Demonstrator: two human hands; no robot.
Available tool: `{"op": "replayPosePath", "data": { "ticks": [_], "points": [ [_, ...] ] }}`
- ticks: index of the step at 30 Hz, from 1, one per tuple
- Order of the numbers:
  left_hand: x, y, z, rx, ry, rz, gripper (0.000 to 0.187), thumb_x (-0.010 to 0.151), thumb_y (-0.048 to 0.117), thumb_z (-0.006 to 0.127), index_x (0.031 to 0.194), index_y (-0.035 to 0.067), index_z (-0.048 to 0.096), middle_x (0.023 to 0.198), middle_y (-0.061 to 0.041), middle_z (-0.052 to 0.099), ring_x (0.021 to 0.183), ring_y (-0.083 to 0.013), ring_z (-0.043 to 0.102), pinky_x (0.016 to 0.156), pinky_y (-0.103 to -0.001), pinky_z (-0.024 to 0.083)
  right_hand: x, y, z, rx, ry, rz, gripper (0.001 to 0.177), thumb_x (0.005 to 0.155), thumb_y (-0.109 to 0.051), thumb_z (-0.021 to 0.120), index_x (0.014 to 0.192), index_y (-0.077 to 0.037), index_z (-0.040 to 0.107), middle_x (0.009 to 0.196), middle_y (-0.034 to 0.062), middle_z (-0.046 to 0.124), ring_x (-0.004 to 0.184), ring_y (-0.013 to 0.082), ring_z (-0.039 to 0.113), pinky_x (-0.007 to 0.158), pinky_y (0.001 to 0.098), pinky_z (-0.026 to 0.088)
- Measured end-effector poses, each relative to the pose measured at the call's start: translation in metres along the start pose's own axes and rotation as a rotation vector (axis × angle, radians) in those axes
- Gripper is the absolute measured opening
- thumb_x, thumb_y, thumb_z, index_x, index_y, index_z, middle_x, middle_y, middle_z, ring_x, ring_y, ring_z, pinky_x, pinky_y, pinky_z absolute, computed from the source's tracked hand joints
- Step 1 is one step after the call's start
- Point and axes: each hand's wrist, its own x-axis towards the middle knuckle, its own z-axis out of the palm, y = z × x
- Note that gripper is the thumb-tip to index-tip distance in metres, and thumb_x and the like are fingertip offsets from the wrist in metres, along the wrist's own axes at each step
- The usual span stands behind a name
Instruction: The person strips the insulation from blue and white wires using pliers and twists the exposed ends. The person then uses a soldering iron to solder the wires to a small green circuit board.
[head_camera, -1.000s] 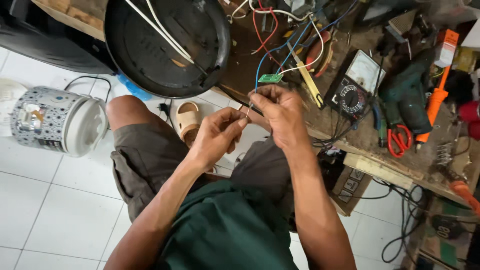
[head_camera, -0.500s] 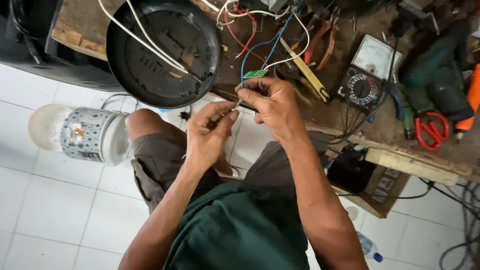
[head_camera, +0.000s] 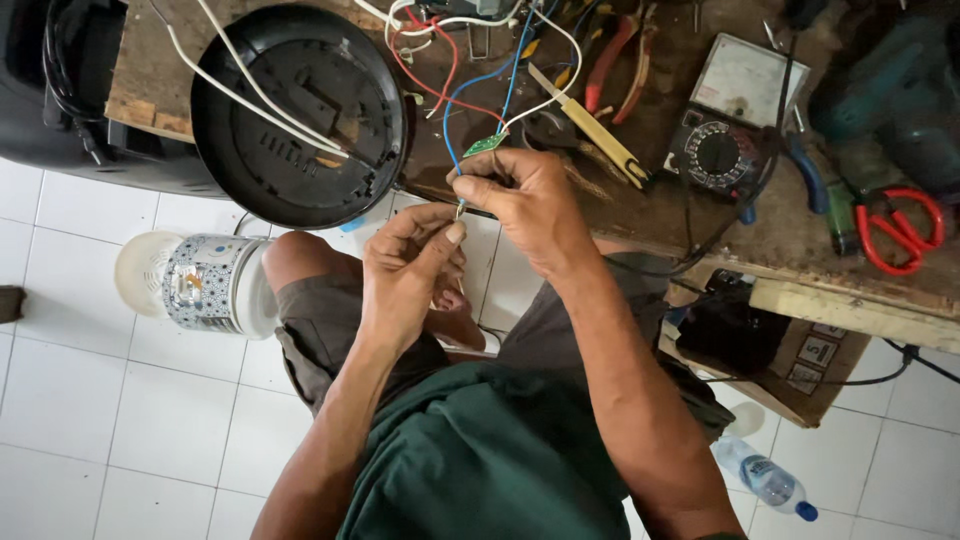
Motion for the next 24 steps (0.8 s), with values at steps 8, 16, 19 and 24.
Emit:
{"op": "replayPosePath", "data": {
  "ticks": [8,16,19,24],
  "points": [
    [-0.001,0.001,0.004,0.029,-0.009,0.017,0.025,0.098,0.005,0.085,0.120,-0.005,0.080,0.097,-0.015,0.082,0.068,-0.0143,0.074,0.058,-0.028,0.068,-0.002,0.014,-0.005,0.065,-0.015,0.007,0.018,0.092,-0.011,0.091,0.106,-0.002,0.084,0.089,0.0007,0.077,0.087,0.0056,0.065,0.084,0.0240,0.058],
    [-0.003,0.005,0.003,0.097,-0.008,0.080,0.022,0.098,0.005,0.086,0.118,-0.001,0.082,0.091,-0.012,0.080,0.069,-0.0117,0.071,0.056,-0.025,0.066,-0.005,0.007,-0.005,0.081,-0.025,0.028,0.017,0.094,-0.011,0.091,0.108,-0.002,0.084,0.088,0.0001,0.075,0.085,0.0045,0.065,0.082,0.0216,0.057],
    [-0.002,0.006,0.002,0.093,-0.009,0.085,0.021,0.098,0.004,0.086,0.117,-0.001,0.082,0.090,-0.012,0.079,0.069,-0.0117,0.070,0.055,-0.025,0.067,-0.004,0.008,-0.004,0.091,-0.026,0.035,0.015,0.094,-0.010,0.090,0.107,-0.004,0.085,0.088,-0.0006,0.076,0.084,0.0043,0.065,0.081,0.0213,0.057],
    [-0.002,0.005,0.003,0.023,-0.006,0.023,0.021,0.098,0.005,0.084,0.117,-0.004,0.081,0.092,-0.014,0.080,0.067,-0.0132,0.070,0.055,-0.026,0.067,-0.003,0.006,-0.003,0.095,-0.034,0.062,0.013,0.094,-0.010,0.089,0.105,-0.005,0.085,0.085,-0.0010,0.075,0.082,0.0033,0.065,0.079,0.0200,0.056]
  ]
}}
